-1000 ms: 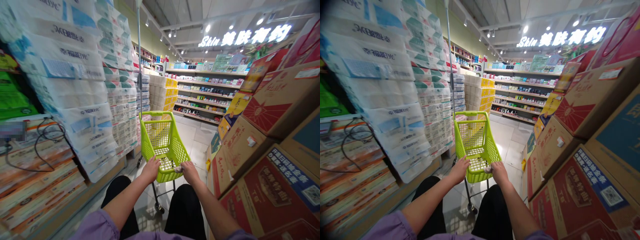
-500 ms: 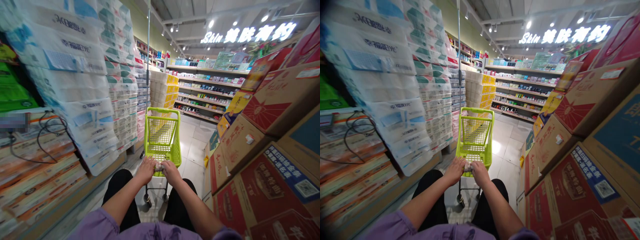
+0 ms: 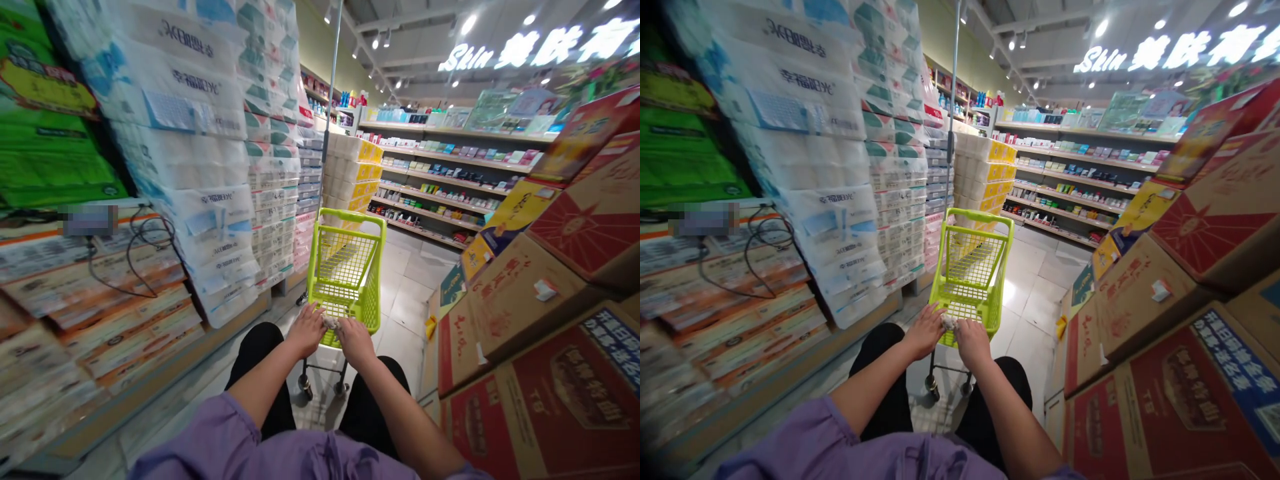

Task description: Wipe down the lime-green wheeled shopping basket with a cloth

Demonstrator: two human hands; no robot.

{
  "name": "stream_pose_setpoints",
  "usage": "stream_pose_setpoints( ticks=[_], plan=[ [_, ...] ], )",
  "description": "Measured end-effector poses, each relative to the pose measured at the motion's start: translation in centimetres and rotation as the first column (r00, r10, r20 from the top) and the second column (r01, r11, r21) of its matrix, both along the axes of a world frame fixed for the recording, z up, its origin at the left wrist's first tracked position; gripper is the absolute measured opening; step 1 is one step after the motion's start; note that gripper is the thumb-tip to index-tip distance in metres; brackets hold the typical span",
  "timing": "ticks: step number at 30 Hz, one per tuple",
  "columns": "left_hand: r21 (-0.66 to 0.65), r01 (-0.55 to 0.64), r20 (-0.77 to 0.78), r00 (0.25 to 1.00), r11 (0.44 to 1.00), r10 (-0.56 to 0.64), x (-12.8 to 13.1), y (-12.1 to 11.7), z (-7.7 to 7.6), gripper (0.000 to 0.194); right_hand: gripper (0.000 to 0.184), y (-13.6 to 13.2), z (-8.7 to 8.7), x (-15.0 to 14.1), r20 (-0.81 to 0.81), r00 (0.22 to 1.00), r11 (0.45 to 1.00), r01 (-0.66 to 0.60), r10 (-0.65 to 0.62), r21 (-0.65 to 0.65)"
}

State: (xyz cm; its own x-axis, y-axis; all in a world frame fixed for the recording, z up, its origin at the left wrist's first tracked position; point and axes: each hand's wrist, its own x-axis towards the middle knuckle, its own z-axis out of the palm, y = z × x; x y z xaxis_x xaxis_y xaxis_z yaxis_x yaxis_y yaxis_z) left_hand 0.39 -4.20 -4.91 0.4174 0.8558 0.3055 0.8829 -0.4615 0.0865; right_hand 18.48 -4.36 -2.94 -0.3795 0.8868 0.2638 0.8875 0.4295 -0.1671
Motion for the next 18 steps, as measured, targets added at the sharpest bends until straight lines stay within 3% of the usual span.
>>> stream_pose_setpoints(
  ticks=[7,10,14,18],
  plan=[
    [-0.025,-0.067,-0.012,0.998,0.997,0.067,-2.8,0.9,0.7,0.043,0.021,1.3,2.3,5.4,0.052,0.998,0.999,-0.037,0.039,-0.034],
    [-0.045,-0.130,0.019,0.991,0.990,0.131,-1.3,0.9,0.9,0.044,0.017,1.1,1.8,4.8,0.038,0.998,0.998,-0.044,0.045,-0.035],
    [-0.072,-0.116,0.121,0.985,0.991,0.124,2.1,-0.1,0.5,0.044,0.020,0.1,0.5,2.4,0.005,1.000,1.000,0.014,-0.014,0.026],
    [-0.072,-0.070,0.198,0.977,0.995,0.083,2.1,-1.7,-0.2,0.047,0.020,-1.2,0.0,2.7,-0.080,0.990,0.993,-0.112,0.114,0.023]
  ],
)
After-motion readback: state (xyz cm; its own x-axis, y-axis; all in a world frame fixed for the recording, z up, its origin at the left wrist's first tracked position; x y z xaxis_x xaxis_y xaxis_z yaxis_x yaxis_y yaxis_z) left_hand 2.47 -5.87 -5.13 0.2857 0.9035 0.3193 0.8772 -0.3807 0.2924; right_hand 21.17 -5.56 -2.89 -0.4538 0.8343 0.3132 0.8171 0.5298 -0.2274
